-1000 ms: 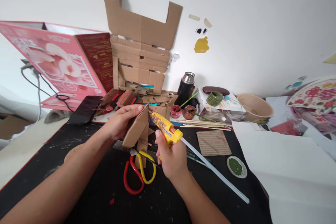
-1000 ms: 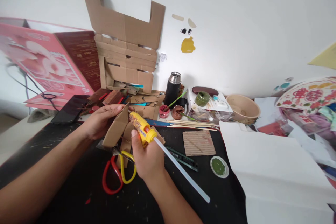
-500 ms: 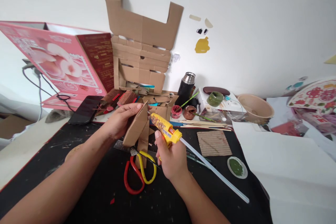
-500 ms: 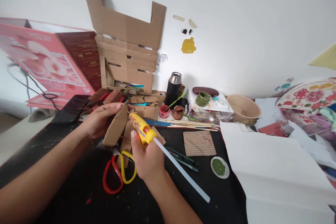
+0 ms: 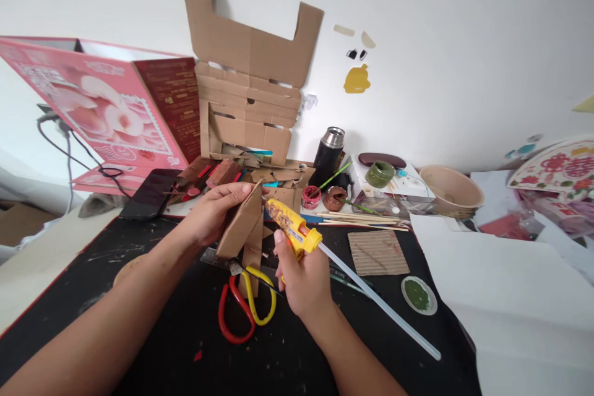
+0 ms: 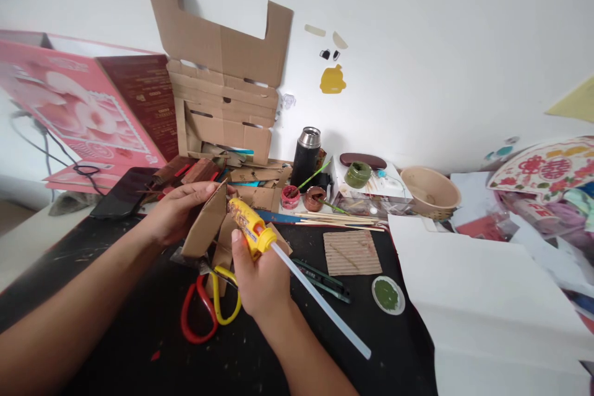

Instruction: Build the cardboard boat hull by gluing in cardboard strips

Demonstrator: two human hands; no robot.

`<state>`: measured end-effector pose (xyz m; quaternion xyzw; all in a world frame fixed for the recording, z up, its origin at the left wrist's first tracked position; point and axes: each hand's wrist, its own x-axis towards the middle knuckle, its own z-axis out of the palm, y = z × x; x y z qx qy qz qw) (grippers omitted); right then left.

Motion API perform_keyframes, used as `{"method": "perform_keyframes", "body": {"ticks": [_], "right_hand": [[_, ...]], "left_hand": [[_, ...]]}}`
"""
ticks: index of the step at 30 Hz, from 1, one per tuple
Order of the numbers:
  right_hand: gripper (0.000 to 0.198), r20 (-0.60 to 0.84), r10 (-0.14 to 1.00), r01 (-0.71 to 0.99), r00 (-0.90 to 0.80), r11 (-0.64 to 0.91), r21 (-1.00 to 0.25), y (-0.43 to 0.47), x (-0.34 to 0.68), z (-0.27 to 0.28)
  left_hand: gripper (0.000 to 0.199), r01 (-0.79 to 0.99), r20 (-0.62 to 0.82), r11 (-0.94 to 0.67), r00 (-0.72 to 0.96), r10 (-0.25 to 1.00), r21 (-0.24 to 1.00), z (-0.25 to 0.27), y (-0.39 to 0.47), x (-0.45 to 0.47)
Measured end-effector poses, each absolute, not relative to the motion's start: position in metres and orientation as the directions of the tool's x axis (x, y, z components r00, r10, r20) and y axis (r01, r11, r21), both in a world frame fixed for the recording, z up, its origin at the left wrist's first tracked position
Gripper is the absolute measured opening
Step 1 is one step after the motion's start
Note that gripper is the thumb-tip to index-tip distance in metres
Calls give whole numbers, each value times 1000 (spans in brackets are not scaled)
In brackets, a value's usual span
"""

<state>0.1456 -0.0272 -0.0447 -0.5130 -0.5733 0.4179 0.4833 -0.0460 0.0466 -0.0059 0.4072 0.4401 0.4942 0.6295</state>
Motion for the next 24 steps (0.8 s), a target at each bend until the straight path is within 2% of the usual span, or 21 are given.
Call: {"method": "perform_keyframes", "body": {"ticks": [24], "right_hand": [[58,113,994,157,9,110,-981,-27,146,-44]], "left_hand": [[50,-243,-156,188,145,977,952,-4,45,-43]]}}
